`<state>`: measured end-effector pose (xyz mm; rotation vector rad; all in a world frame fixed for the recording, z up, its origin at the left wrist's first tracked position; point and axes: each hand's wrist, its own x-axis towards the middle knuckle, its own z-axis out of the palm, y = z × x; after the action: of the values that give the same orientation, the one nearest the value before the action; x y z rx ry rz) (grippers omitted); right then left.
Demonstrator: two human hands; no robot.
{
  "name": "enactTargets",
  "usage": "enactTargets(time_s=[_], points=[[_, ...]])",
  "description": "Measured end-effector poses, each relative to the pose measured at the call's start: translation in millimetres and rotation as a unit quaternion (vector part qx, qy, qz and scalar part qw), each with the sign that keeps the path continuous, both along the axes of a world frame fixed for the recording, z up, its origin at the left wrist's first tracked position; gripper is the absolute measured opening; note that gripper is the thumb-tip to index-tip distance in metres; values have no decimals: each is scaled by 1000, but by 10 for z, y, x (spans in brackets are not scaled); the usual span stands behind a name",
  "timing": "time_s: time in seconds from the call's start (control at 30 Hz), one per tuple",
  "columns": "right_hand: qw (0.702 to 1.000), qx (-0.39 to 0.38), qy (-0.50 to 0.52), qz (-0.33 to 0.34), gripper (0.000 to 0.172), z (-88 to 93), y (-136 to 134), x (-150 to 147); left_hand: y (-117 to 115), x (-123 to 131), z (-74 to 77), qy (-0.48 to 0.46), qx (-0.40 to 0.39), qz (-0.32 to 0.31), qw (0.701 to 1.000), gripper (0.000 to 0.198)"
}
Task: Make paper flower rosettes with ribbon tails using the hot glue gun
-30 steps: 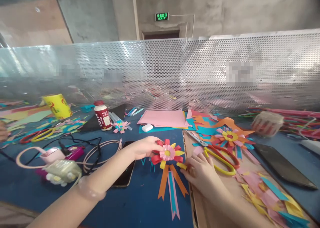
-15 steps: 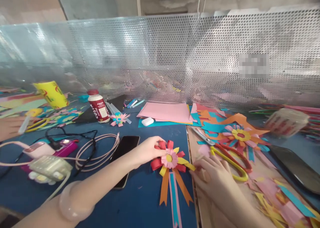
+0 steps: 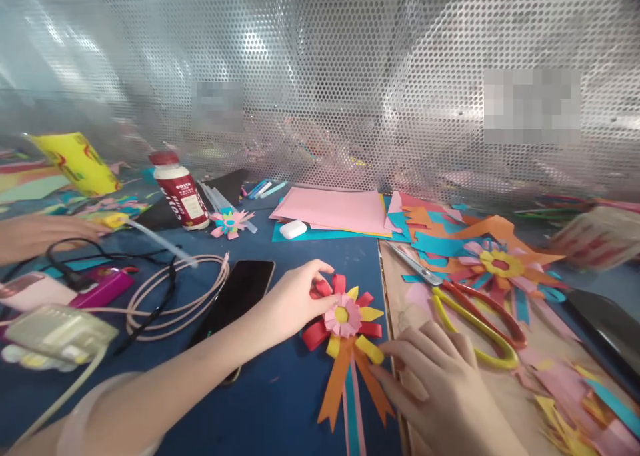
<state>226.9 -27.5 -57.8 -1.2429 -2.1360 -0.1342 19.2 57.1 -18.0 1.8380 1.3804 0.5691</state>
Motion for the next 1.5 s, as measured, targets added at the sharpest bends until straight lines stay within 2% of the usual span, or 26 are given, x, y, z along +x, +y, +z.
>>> enactTargets(time_s=[0.23,0.5,0.87,1.07,1.23,1.3,1.5], points=[[998,2,-56,7,10,-38,63,33,18,49,-74,-37,-13,14,999,39],[997,-1,-80,-14,10,-44,57,26,22,28,-185,-62,-6,11,998,34],[994,-16,-106,-12,13,-27,25,125,9,49,-135,-52,-3,6,999,31],[994,2,-102,-27,13,-1,34,115,2,37,-109,-58,5,-36,998,12],[995,26,-79,47,14,38,-3,71,-14,35,-91,-55,2,-36,998,14],[995,30,-73,55,12,40,-21,48,-15,38,-85,-52,8,-33,998,14],[996,33,-87,-4,14,7,4,64,-11,34,-69,-43,0,-31,999,18]])
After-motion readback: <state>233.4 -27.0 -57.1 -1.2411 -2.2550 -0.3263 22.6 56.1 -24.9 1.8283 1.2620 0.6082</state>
